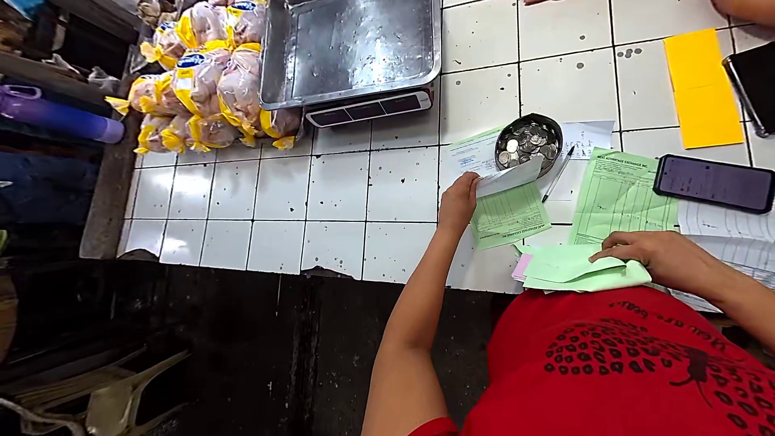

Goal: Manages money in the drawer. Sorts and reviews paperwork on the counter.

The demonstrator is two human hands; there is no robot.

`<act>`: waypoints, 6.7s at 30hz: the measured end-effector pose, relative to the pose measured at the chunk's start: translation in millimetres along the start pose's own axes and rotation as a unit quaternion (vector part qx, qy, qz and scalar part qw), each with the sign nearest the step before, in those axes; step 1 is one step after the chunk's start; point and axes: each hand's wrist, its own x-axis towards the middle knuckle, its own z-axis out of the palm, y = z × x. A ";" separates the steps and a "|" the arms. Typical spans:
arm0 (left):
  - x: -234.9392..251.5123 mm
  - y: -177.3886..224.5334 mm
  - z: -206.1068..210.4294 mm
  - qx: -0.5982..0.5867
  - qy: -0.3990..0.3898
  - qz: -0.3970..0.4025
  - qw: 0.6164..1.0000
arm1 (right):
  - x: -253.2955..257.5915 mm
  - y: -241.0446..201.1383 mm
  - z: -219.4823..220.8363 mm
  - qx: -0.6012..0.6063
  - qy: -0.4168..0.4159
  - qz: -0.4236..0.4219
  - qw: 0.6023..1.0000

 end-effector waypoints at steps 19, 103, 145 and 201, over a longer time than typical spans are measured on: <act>-3.9 0.5 4.6 -0.001 0.030 0.007 1.000 | 0.8 6.0 1.7 0.014 0.000 0.000 1.000; 51.1 -26.9 -38.7 -0.177 -0.139 -0.258 0.940 | 145.1 47.3 -20.9 0.379 0.122 0.354 0.846; 20.8 85.2 3.3 0.125 -0.366 -0.244 0.890 | 228.0 -10.8 -28.2 -0.134 -0.139 0.081 0.978; -34.7 178.9 -3.4 -0.561 -0.210 -0.225 0.768 | 15.7 -27.9 -79.2 0.358 0.364 0.374 0.775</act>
